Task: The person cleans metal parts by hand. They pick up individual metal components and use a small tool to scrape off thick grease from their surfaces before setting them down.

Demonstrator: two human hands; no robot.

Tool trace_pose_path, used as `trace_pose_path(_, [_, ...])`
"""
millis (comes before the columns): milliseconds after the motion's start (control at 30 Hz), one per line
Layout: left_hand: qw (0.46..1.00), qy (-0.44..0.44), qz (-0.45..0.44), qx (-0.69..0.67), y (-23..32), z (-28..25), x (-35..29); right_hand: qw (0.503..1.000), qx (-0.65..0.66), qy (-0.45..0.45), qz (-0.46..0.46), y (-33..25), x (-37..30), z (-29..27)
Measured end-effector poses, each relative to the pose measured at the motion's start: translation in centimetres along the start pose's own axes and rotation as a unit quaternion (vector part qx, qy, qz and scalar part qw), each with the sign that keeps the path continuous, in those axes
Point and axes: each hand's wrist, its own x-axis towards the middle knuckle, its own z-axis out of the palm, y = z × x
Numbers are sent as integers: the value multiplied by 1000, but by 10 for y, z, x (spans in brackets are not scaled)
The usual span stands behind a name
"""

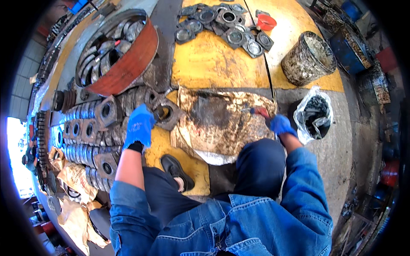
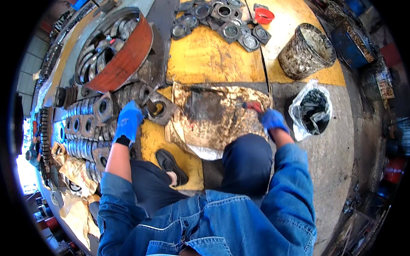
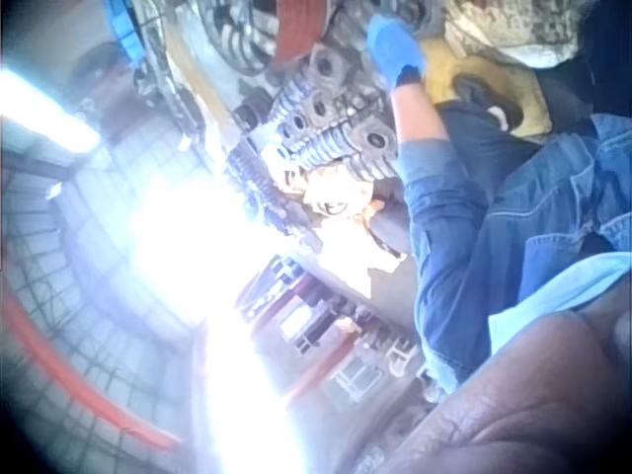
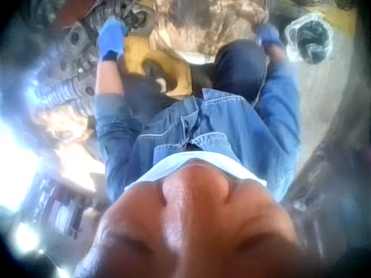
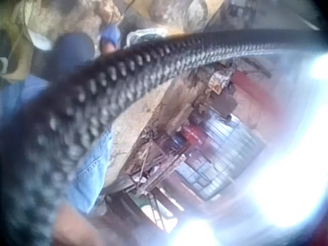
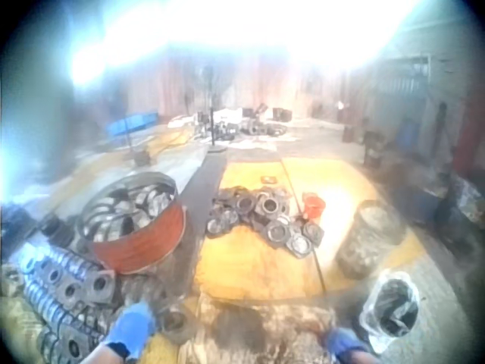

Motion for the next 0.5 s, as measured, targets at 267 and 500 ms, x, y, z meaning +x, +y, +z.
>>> trace_pose_path(267, [989, -112, -92, 42, 38, -28, 6, 965, 135, 27, 226, 40, -91, 112])
trace_pose_path(500, [981, -177, -45, 71, 75, -13, 20, 880, 250, 403, -40, 36, 6, -42])
